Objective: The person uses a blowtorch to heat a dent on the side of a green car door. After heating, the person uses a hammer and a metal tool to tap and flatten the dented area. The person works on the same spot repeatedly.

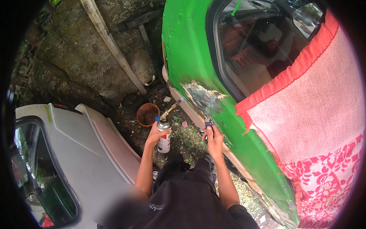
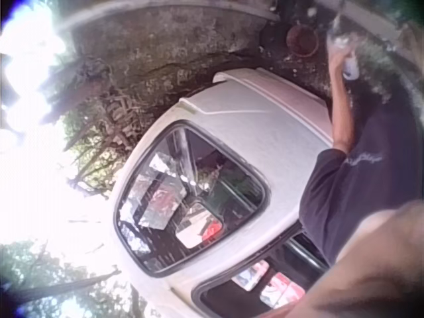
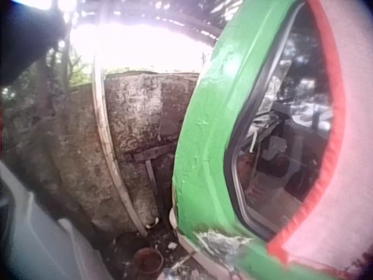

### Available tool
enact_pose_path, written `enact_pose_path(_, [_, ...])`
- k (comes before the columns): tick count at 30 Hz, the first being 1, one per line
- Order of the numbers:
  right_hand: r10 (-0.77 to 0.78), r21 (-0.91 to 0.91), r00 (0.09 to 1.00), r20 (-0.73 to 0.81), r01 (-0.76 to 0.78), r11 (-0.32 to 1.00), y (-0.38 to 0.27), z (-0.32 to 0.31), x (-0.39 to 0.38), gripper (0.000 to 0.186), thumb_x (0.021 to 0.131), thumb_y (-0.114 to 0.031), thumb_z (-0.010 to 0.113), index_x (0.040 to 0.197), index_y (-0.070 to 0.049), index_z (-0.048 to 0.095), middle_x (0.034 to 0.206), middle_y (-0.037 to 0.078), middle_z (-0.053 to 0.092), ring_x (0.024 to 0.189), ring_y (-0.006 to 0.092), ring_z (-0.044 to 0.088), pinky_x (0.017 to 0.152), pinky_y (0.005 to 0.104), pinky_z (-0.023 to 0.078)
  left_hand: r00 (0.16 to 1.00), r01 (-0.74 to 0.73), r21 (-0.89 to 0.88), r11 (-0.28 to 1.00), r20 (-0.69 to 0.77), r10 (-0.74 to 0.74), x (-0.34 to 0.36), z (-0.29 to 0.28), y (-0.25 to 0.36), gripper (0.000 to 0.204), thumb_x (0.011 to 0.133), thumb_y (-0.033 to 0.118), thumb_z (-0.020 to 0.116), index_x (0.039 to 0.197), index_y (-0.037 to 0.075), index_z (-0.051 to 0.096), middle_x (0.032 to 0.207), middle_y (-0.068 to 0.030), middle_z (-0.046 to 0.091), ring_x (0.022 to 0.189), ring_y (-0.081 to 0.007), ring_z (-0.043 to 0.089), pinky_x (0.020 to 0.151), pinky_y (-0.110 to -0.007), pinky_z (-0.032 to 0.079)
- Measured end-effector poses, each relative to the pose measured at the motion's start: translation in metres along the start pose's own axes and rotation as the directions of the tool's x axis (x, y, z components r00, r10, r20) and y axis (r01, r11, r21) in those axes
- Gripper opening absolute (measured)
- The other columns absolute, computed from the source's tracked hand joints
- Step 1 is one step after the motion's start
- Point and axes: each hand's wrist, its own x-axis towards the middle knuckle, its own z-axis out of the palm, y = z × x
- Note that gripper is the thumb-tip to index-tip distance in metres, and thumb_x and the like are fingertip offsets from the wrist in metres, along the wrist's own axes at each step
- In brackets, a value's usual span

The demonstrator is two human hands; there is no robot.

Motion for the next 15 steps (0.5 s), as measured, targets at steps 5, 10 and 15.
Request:
enact_pose_path(5, [-0.009,-0.021,1.0,-0.009,0.009,1.0,-0.003,0.002,-0.001,0.032,0.107,-0.026,0.046,0.099,0.001,0.061,0.066,0.003,0.058,0.058,0.0088,0.055,0.058,0.0255,0.042,1.0,0.02,-0.025,0.999,0.013,-0.02,0.0,0.001,0.007,0.064,0.068,0.005,0.085,0.122,0.005,0.05,0.102,-0.0046,0.066,0.094,-0.0166,0.064,0.088,-0.034,0.051])
enact_pose_path(10, [-0.007,-0.012,1.0,0.006,0.007,1.0,-0.001,0.004,-0.001,0.032,0.107,-0.025,0.046,0.098,0.002,0.061,0.067,0.003,0.058,0.059,0.0091,0.055,0.057,0.0258,0.042,0.999,-0.025,0.03,0.999,0.025,0.025,-0.002,0.005,0.01,0.064,0.069,0.007,0.085,0.122,0.006,0.049,0.102,-0.0047,0.066,0.094,-0.0161,0.064,0.088,-0.033,0.05])
enact_pose_path(15, [0.001,-0.004,1.0,-0.003,-0.001,1.0,-0.003,0.007,0.0,0.032,0.107,-0.024,0.046,0.097,0.003,0.061,0.07,0.004,0.058,0.059,0.0093,0.055,0.056,0.0264,0.042,1.0,-0.029,-0.064,0.998,-0.012,0.028,0.003,0.001,0.01,0.062,0.069,0.008,0.085,0.121,0.006,0.05,0.1,-0.0033,0.066,0.092,-0.0148,0.063,0.086,-0.033,0.05])
